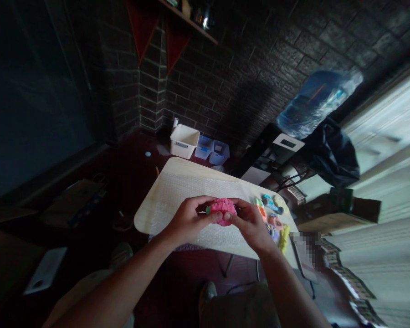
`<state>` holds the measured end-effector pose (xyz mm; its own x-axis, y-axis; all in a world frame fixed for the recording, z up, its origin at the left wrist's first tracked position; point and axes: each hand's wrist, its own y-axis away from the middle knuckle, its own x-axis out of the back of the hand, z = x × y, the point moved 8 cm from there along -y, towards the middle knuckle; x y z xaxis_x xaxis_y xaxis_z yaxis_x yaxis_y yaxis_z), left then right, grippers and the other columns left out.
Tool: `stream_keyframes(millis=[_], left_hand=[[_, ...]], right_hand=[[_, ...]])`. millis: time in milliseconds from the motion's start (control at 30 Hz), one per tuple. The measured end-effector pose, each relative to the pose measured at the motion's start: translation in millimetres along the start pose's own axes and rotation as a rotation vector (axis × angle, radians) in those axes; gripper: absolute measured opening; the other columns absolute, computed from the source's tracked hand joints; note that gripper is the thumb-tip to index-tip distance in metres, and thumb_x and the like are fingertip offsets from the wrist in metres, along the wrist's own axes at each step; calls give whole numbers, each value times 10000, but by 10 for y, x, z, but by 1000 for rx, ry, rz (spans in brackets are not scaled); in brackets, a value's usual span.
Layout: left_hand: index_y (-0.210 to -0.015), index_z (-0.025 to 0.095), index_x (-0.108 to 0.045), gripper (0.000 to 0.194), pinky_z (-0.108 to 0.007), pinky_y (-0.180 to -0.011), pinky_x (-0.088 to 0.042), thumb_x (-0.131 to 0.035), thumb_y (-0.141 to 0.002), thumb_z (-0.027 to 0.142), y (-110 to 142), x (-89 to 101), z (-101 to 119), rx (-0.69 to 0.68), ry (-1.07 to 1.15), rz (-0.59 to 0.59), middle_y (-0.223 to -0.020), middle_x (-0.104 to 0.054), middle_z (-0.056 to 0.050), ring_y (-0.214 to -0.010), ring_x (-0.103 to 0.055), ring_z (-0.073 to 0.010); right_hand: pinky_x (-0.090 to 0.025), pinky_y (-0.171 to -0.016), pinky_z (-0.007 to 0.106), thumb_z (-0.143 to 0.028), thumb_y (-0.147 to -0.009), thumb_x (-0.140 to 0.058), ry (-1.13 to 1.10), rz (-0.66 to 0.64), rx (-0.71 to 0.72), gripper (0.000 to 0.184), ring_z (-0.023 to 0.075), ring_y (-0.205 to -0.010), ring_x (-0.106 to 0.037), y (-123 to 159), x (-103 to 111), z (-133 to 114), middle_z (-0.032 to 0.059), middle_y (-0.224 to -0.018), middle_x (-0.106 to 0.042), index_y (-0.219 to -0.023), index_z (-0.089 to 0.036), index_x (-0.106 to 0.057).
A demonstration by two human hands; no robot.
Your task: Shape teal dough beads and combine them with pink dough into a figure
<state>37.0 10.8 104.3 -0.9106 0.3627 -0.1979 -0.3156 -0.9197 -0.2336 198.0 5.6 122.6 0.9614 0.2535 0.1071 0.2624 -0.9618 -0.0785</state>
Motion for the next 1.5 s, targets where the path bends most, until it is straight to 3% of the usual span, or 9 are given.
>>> stream_keyframes(millis=[133,333,433,533,700,867,1100,1333,1500], left_hand=[[-1190,148,-819,384,-392,-923,-600,-861,-867,351,45,-74,49,13,-30,6,-1174,-834,-138,-1087,-769,-302],[-1195,171,-814,349,-352,-899,-614,-862,-889,331,94,-149,-89,59,-67,5,-1177,-828,-122,-1065,-778,-273],[-1217,226,-812,334,-338,-944,-615,-865,-895,296,113,-172,-181,86,-147,-2,-1237,-814,-94,-1117,-770,-260],[-1252,278,-812,380,-339,-988,-615,-879,-880,240,113,-171,-277,86,-227,5,-1253,-811,-73,-1150,-764,-259],[-1222,368,-833,385,-316,-910,-647,-875,-877,202,66,-220,-428,117,-331,-8,-1187,-837,-32,-1067,-796,-251],[-1221,442,-835,434,-324,-877,-661,-899,-852,222,-38,-341,-389,71,-373,-5,-1136,-858,0,-1013,-816,-265],[-1222,394,-847,386,-335,-859,-681,-887,-866,252,-106,-400,-397,53,-421,-27,-1123,-865,-29,-991,-830,-283],[-1288,345,-812,382,-293,-936,-668,-842,-921,246,-123,-430,-373,-11,-476,-31,-1228,-841,-45,-1086,-815,-243],[-1240,278,-813,340,-195,-880,-653,-836,-914,183,-145,-458,-274,-122,-484,-38,-1136,-856,-34,-1011,-821,-175]], right_hand=[[-581,-827,319,-411,-863,-905,2,42,7,311,216,-942,-731,138,24,-30,63,-1049,-813,-1086,-214,-816],[-580,-762,298,-366,-875,-899,-103,2,-7,239,180,-850,-696,177,59,201,38,-956,-784,-1060,-240,-816],[-586,-865,330,-308,-862,-913,-99,51,90,407,201,-989,-713,219,166,246,45,-1110,-774,-1250,-311,-793],[-589,-928,388,-268,-914,-863,-48,20,163,356,240,-1074,-716,263,211,307,67,-1163,-769,-1258,-339,-801],[-613,-873,418,-286,-949,-831,11,23,172,425,267,-1055,-727,317,359,471,84,-1162,-774,-1354,-396,-765],[-639,-814,407,-292,-925,-857,-1,60,148,450,274,-1018,-751,368,522,539,88,-1166,-787,-1349,-418,-773],[-646,-829,398,-293,-926,-856,32,73,153,479,265,-990,-762,384,572,561,79,-1145,-802,-1376,-422,-758],[-639,-932,419,-266,-958,-818,76,120,199,544,286,-1138,-743,416,589,608,99,-1294,-778,-1469,-400,-690],[-633,-897,354,-212,-972,-797,64,63,254,484,236,-1088,-748,369,529,536,83,-1218,-780,-1428,-357,-723]])
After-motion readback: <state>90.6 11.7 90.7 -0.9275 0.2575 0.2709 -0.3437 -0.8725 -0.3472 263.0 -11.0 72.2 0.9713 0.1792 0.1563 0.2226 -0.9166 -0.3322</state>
